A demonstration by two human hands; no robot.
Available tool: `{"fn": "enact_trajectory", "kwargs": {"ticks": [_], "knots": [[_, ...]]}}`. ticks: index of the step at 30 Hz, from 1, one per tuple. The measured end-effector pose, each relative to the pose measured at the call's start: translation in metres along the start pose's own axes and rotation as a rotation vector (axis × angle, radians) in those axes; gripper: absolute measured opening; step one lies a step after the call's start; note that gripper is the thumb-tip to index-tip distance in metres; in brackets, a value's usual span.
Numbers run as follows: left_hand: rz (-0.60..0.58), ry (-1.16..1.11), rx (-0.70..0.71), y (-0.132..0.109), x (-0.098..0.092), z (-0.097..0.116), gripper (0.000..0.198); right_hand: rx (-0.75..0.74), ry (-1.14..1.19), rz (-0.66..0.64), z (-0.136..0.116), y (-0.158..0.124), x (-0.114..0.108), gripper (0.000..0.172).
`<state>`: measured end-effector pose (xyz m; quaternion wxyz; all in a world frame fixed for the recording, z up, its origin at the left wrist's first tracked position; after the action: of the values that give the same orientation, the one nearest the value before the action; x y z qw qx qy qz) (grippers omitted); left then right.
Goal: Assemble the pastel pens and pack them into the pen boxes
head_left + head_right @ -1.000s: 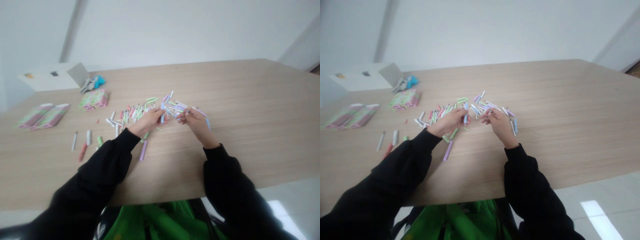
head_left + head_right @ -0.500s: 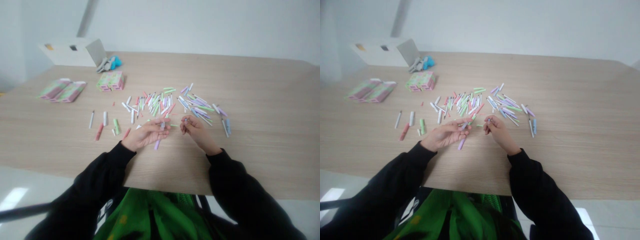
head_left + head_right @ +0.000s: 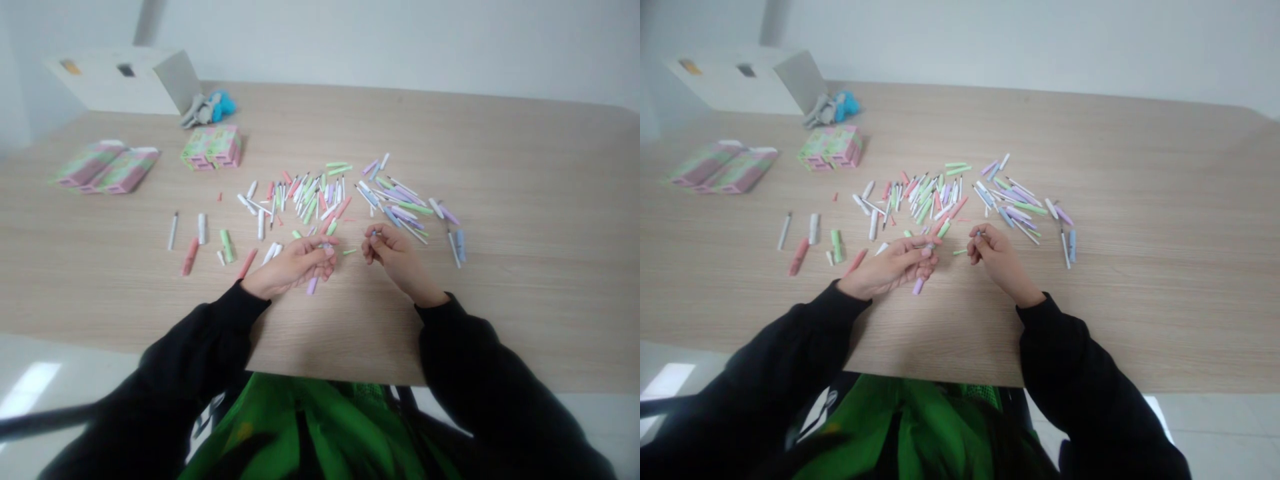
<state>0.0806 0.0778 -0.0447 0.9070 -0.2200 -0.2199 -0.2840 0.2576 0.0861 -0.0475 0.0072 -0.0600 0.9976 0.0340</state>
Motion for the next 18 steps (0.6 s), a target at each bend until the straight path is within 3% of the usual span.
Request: {"fn": "enact_trajectory", "kwargs": {"ticks": [8,14,18], "knots": [[-0.061,0.216,0.079,-0.001,0.008,-0.001,0.032,0.104,0.051,-0.176,0.024,-0.003,0.030,0.036],[-0.074,0.331,0.140,-0.003,0.015,0.002,0.023,0.156,0.110,-0.012,0.043,0.013,0.027,0.024],[-0.050,0.280,0.136,0.000,0.010,0.002,0.021,0.144,0.068,-0.005,0.042,0.020,0.023,0.019]]}}
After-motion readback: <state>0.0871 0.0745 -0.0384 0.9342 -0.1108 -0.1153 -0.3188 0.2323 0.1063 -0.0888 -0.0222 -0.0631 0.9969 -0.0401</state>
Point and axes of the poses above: each hand's wrist, its own y-axis towards the middle knuckle, its own x-axis out of the palm, z = x × y, the point moved 7 cm from there along y, towards the middle knuckle, and after that the axes turned 2 degrees about -y, right-handed, at the moved point
